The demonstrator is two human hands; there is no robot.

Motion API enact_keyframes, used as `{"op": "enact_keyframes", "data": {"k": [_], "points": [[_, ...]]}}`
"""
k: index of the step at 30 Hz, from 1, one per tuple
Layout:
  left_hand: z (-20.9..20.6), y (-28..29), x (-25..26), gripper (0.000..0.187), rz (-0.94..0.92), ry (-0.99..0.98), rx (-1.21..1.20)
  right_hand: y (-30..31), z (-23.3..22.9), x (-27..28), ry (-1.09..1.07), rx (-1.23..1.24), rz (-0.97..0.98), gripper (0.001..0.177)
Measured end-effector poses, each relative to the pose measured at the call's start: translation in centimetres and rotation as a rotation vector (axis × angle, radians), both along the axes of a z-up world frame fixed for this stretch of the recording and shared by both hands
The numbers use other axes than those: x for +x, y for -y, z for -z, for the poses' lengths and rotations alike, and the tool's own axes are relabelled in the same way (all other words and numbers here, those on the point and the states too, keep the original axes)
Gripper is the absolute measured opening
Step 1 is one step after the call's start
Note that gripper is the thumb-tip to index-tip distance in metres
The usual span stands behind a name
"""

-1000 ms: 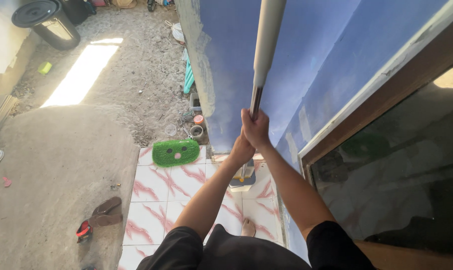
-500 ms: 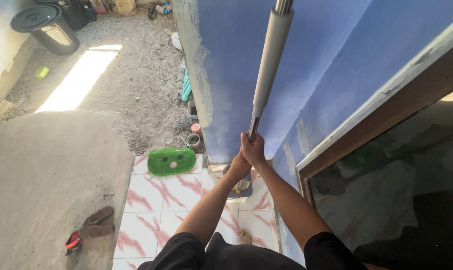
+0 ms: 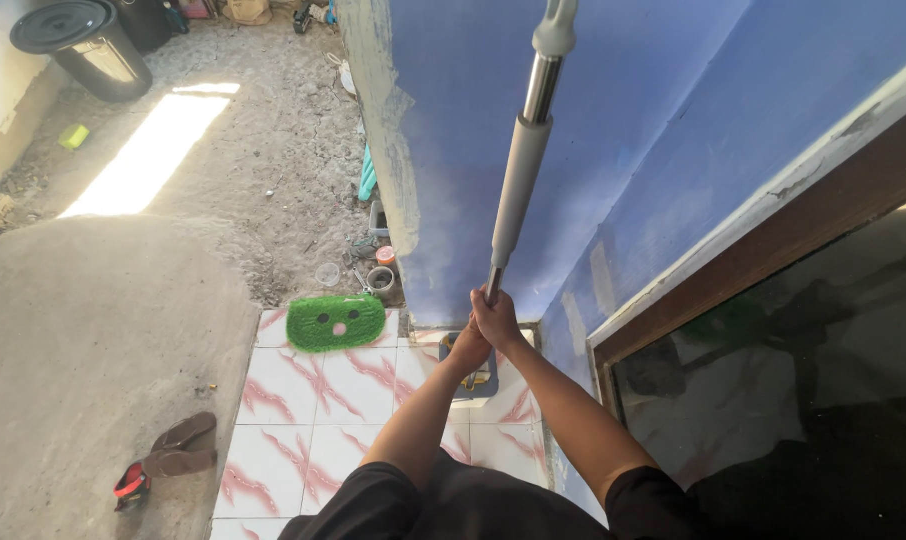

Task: Mopping the tiled floor in a hallway area using a flat mop.

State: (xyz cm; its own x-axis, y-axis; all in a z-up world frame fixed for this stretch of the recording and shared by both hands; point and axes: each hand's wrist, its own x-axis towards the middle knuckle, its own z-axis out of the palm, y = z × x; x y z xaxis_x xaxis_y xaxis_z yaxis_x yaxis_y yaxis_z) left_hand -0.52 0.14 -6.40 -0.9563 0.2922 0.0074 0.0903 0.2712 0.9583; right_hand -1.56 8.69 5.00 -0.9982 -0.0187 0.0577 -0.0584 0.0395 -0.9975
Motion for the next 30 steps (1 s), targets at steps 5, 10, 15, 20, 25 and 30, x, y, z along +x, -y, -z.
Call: {"op": "enact_keyframes", "data": {"k": [5, 10, 15, 20, 25, 30], "points": [[0.6, -0.8, -0.6, 0.054, -0.011, -0.088, 0.036, -1.3, 2.1, -0.6, -0.016, 0.031, -0.025, 0.028], [-2.6, -0.7, 0.2, 0.052, 0.000, -0.050, -0.057, -1.6, 0.4, 0.0, 0.041, 0.013, -0.035, 0.031], [-8.3, -0.1, 0.1, 0.048, -0.025, -0.096, -0.183, -0.9, -6.1, -0.3, -0.044, 0.080, 0.018, 0.027], [-17.1, 0.9, 1.2, 0.048, -0.034, -0.045, -0.193, -0.2, -11.7, -0.2, -0.041, 0.051, 0.046, 0.025], [-24.2, 1.8, 2.3, 0.056, -0.020, -0.045, -0.205, 0.4, -18.0, 0.9, -0.127, -0.001, 0.084, 0.028], [-23.1, 1.8, 2.5, 0.066, -0.013, -0.076, -0.202, 1.0, -17.7, 1.6, -0.180, 0.028, 0.117, 0.025]]}}
